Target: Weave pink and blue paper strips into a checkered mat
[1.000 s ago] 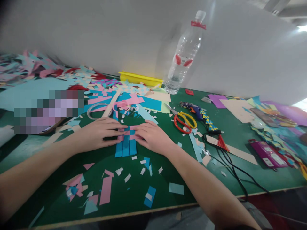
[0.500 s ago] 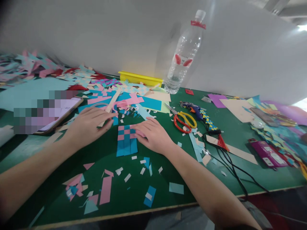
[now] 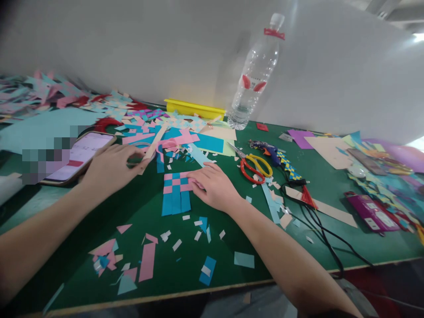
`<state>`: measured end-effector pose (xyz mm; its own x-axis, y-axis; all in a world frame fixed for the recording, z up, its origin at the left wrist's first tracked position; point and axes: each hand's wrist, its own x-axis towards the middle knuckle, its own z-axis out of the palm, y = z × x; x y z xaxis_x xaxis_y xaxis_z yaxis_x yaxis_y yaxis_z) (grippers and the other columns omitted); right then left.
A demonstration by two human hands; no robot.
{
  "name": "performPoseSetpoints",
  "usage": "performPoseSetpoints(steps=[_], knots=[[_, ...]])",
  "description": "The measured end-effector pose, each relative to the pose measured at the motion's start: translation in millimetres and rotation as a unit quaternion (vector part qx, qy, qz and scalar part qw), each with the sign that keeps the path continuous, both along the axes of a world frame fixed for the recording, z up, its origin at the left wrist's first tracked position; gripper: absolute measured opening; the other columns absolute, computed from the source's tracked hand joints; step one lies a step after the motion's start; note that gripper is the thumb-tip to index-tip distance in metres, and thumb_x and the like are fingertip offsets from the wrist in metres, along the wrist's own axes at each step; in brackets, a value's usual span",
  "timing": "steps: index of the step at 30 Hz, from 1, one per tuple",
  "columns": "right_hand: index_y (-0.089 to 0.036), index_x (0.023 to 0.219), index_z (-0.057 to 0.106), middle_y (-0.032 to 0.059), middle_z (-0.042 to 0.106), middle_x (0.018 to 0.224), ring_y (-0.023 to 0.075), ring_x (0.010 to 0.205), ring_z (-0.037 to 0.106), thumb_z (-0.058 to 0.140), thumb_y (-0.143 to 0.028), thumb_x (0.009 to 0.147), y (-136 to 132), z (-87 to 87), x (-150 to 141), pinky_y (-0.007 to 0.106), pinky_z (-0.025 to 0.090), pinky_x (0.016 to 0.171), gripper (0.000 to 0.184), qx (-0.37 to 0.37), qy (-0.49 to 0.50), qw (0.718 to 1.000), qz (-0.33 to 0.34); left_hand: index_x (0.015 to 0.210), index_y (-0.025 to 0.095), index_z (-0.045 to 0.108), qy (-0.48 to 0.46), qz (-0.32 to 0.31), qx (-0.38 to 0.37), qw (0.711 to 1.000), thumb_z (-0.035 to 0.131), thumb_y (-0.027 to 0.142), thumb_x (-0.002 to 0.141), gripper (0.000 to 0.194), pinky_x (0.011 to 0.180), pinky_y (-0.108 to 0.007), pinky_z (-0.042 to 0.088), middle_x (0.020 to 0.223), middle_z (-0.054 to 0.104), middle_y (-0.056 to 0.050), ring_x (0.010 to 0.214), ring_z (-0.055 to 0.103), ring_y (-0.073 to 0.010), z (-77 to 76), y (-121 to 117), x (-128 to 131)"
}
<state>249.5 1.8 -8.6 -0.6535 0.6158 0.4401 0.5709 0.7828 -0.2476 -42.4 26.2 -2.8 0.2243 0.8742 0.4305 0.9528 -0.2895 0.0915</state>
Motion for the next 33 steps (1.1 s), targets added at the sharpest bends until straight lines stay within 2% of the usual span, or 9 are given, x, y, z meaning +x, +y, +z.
performPoseSetpoints(steps=[4, 7, 9, 11, 15, 18, 21, 26, 33], knots=[[-0.021, 0.116, 0.062, 0.0042, 0.073, 0.108, 0.0189, 0.101, 0.068, 0.049, -0.024, 0.097, 0, 0.9, 0, 0.048, 0.039, 0.112, 0.023, -0.007, -0.001, 1.000, -0.004, 0.100, 0.017, 0.062, 0.008, 0.007, -0.013, 1.000, 0.048, 0.039, 0.095, 0.026, 0.098, -0.046, 0.037, 0.104, 0.071, -0.012, 0.103, 0.063, -0.0304, -0.7, 0, 2], [-0.021, 0.115, 0.063, 0.0042, 0.073, 0.108, 0.0188, 0.101, 0.068, 0.049, -0.024, 0.097, 0, 0.6, 0, 0.048, 0.038, 0.113, 0.023, -0.011, -0.001, 1.000, -0.003, 0.116, 0.018, 0.058, -0.040, 0.024, -0.021, 0.999, 0.037, 0.027, 0.098, 0.030, 0.096, -0.043, 0.039, 0.110, 0.070, -0.011, 0.105, 0.061, -0.0273, 4.1, 2, -1], [-0.021, 0.115, 0.063, 0.0045, 0.073, 0.109, 0.0189, 0.102, 0.067, 0.049, -0.024, 0.097, 0, 0.1, 0, 0.048, 0.038, 0.113, 0.023, -0.010, 0.000, 1.000, -0.002, 0.121, 0.018, 0.056, -0.099, 0.040, -0.037, 0.994, 0.036, 0.021, 0.095, 0.033, 0.091, -0.038, 0.041, 0.109, 0.070, -0.008, 0.102, 0.061, -0.0239, 6.2, 5, -5], [-0.020, 0.115, 0.063, 0.0044, 0.073, 0.108, 0.0187, 0.101, 0.067, 0.049, -0.024, 0.096, 0, 0.1, 0, 0.048, 0.038, 0.113, 0.023, -0.008, 0.001, 1.000, -0.002, 0.125, 0.019, 0.052, -0.103, 0.070, -0.069, 0.990, 0.037, 0.016, 0.091, 0.038, 0.088, -0.035, 0.042, 0.111, 0.070, -0.006, 0.095, 0.062, -0.0210, 5.9, 9, -11], [-0.020, 0.114, 0.063, 0.0038, 0.074, 0.104, 0.0180, 0.098, 0.068, 0.049, -0.023, 0.096, 0, 1.4, 0, 0.047, 0.039, 0.113, 0.023, -0.008, 0.002, 1.000, -0.003, 0.112, 0.022, 0.062, -0.056, 0.065, -0.105, 0.991, 0.044, 0.021, 0.087, 0.031, 0.094, -0.044, 0.037, 0.091, 0.072, -0.005, 0.095, 0.061, -0.0261, 0.7, 12, -15], [-0.020, 0.114, 0.063, 0.0040, 0.074, 0.106, 0.0181, 0.098, 0.068, 0.048, -0.023, 0.097, 0, 1.9, 0, 0.047, 0.039, 0.112, 0.023, -0.009, 0.003, 1.000, -0.003, 0.113, 0.026, 0.061, -0.028, 0.039, -0.115, 0.992, 0.050, 0.032, 0.086, 0.029, 0.100, -0.049, 0.033, 0.082, 0.071, -0.002, 0.097, 0.060, -0.0282, -1.3, 8, -10], [-0.021, 0.114, 0.063, 0.0043, 0.074, 0.108, 0.0188, 0.100, 0.068, 0.048, -0.024, 0.097, 1, 1.1, 0, 0.048, 0.039, 0.112, 0.023, -0.012, 0.000, 1.000, -0.003, 0.112, 0.026, 0.061, -0.001, 0.024, -0.102, 0.994, 0.052, 0.038, 0.087, 0.030, 0.102, -0.051, 0.031, 0.080, 0.070, -0.002, 0.099, 0.061, -0.0293, -0.6, 3, -5], [-0.020, 0.112, 0.063, 0.0043, 0.074, 0.107, 0.0183, 0.099, 0.068, 0.048, -0.022, 0.096, 1, 0.6, 0, 0.048, 0.039, 0.113, 0.022, -0.009, 0.000, 1.000, -0.001, 0.115, 0.024, 0.060, -0.009, 0.003, -0.083, 0.996, 0.051, 0.027, 0.088, 0.028, 0.099, -0.048, 0.036, 0.084, 0.070, -0.002, 0.092, 0.064, -0.0260, 1.7, 1, -5], [-0.021, 0.112, 0.063, 0.0038, 0.074, 0.108, 0.0183, 0.099, 0.069, 0.048, -0.022, 0.096, 1, 0.6, 0, 0.049, 0.039, 0.113, 0.022, -0.009, 0.002, 1.000, 0.003, 0.114, 0.022, 0.057, -0.028, -0.068, 0.066, 0.995, 0.040, 0.020, 0.096, 0.025, 0.104, -0.044, 0.037, 0.112, 0.069, -0.011, 0.107, 0.063, -0.0262, 6.4, 1, -1]])
